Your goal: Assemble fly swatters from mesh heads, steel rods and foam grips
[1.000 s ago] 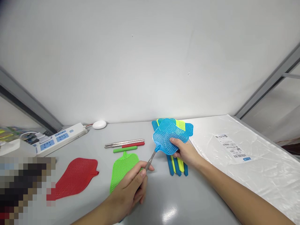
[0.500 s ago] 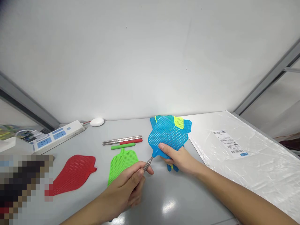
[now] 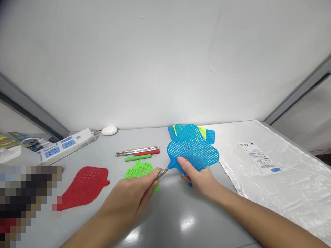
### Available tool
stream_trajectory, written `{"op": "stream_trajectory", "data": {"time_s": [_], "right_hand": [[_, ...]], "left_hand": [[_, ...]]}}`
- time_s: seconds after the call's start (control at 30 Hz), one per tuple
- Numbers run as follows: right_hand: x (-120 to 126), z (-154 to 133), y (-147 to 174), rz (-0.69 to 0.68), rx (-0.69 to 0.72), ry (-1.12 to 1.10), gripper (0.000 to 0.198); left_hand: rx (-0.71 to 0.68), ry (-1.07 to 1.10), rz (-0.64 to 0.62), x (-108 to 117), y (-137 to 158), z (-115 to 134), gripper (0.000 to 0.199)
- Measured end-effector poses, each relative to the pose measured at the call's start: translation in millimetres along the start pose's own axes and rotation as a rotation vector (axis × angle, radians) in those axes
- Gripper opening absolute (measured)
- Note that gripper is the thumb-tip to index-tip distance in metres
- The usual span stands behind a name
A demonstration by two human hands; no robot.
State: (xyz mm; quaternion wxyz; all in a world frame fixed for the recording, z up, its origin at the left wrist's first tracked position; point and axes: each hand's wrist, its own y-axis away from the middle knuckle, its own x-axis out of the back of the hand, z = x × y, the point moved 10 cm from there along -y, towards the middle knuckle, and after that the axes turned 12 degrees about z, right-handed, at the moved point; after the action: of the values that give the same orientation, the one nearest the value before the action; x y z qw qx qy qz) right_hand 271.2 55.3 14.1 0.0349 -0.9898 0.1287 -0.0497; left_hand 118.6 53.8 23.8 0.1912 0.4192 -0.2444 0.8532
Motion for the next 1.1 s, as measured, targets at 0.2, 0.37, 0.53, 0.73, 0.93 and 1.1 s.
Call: {"op": "stream_trajectory", "data": {"time_s": [0.2,0.37,0.53,0.73,0.93,1.1], "right_hand": [[-15.8,16.7,12.6,-0.150,0.030,0.159,0.043],[-22.6,13.4,14.7,-0.132,-0.012,0.108,0.045],[-9.4,15.0,11.2,-0.038,-0.004,0.043,0.038],[22.0,36.2,-5.6,0.129,-0.171,-0.080,0.040],[31.7,16.7,-7.3,0.115,-0.209,-0.187,0.043],[10.0,44.0,13.6,-0.024,-0.291,-0.124,0.048]], "left_hand": [[-0.175,-0.072,0.074,6.8,3.9,9.9,0.022],[-0.218,-0.093,0.145,7.3,6.9,22.4,0.019],[-0.222,-0.153,0.064,-1.3,-5.2,46.5,0.031],[-0.063,0.203,-0.578,-30.8,-62.9,68.5,0.032],[0.012,0.604,-0.775,-46.2,-71.0,79.6,0.026],[0.289,0.874,-0.549,-66.3,-14.1,47.2,0.022]]}}
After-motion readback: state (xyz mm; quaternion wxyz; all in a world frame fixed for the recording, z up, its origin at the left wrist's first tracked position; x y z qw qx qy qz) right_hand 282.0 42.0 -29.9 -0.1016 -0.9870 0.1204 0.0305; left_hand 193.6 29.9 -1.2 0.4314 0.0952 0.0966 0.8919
